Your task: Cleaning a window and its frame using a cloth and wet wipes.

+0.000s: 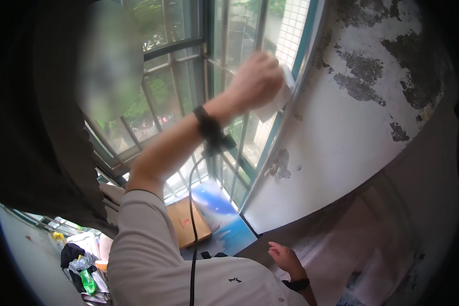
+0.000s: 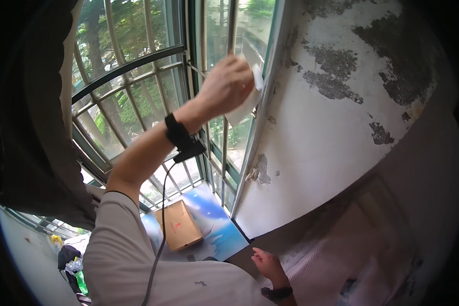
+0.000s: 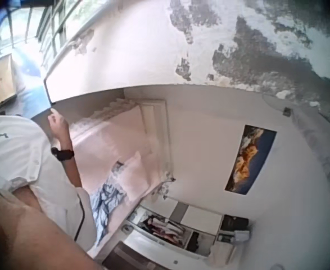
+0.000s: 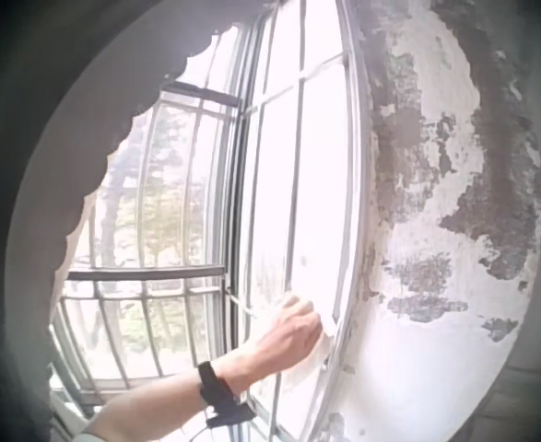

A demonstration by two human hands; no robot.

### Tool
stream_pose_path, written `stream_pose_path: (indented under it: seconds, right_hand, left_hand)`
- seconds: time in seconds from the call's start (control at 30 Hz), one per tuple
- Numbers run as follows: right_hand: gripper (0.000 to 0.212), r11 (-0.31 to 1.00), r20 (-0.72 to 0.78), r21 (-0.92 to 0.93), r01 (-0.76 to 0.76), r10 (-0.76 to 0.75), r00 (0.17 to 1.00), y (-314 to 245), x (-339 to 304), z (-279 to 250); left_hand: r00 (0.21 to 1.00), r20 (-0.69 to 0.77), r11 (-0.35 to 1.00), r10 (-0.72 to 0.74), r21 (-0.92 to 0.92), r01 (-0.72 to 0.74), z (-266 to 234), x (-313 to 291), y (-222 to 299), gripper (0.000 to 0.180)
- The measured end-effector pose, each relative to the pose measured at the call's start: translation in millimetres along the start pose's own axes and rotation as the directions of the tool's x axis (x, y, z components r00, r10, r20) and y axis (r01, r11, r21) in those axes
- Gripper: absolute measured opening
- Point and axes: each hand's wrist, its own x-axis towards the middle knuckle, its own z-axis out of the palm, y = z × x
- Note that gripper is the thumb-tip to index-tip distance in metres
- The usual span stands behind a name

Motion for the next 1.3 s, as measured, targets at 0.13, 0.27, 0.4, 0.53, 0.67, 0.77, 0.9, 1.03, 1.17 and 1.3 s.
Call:
stream_pose_path:
  seconds: [0.13, 0.27, 0.4, 0.53, 0.67, 0.77, 0.9, 1.03, 1.17, 1.3]
  right_hand:
    - [0.039, 0.999, 0.026, -0.016, -0.028, 0.029, 0.999, -10, 1, -5]
    - [0.039, 0.999, 0.057, -0.010, -0.041, 0.041, 0.998, -6, -5, -4]
    - [0.040, 0.999, 0.061, -0.003, -0.035, 0.035, 0.998, -11, -2, -4]
    - [0.041, 1.000, 0.055, 0.015, 0.004, -0.005, 0.998, -19, 9, -12]
    - [0.042, 1.000, 0.020, -0.013, -0.007, 0.007, 1.000, -17, 13, -13]
    - [0.041, 0.998, 0.012, -0.042, -0.048, 0.048, 0.999, -15, 8, -15]
    - [0.042, 0.996, 0.052, -0.045, -0.072, 0.074, 0.996, -7, 5, -12]
    - [0.043, 0.998, 0.055, -0.012, -0.058, 0.058, 0.997, -8, 9, -12]
    - [0.042, 0.995, 0.038, -0.043, -0.086, 0.088, 0.995, -6, 3, -11]
    - [0.042, 0.986, 0.070, -0.068, -0.153, 0.158, 0.985, 9, -2, -6]
  left_hand:
    - [0.999, -0.004, 0.979, -0.040, -0.199, 0.038, -3, -27, 19, 0.026]
    - [0.993, 0.088, 0.948, -0.083, -0.299, 0.105, -4, -28, 15, 0.021]
    - [0.975, 0.185, 0.849, -0.125, -0.489, 0.202, 0, -26, 15, 0.014]
    - [0.909, 0.117, 0.519, -0.399, -0.789, 0.329, 7, -45, 16, 0.012]
    - [0.471, -0.003, 0.075, -0.882, -0.988, 0.135, -16, -98, 10, 0.020]
    - [0.334, 0.002, 0.090, -0.942, -0.962, 0.258, 7, -152, 6, 0.020]
    - [0.175, 0.108, -0.055, -0.979, -0.958, 0.283, 69, -168, 9, 0.017]
    - [0.496, -0.032, 0.344, -0.868, -0.759, 0.553, 114, -144, 5, 0.023]
    - [0.749, 0.002, 0.656, -0.663, -0.479, 0.583, 137, -139, -21, 0.028]
    - [0.855, -0.118, 0.808, -0.505, -0.414, 0.421, 135, -128, -20, 0.029]
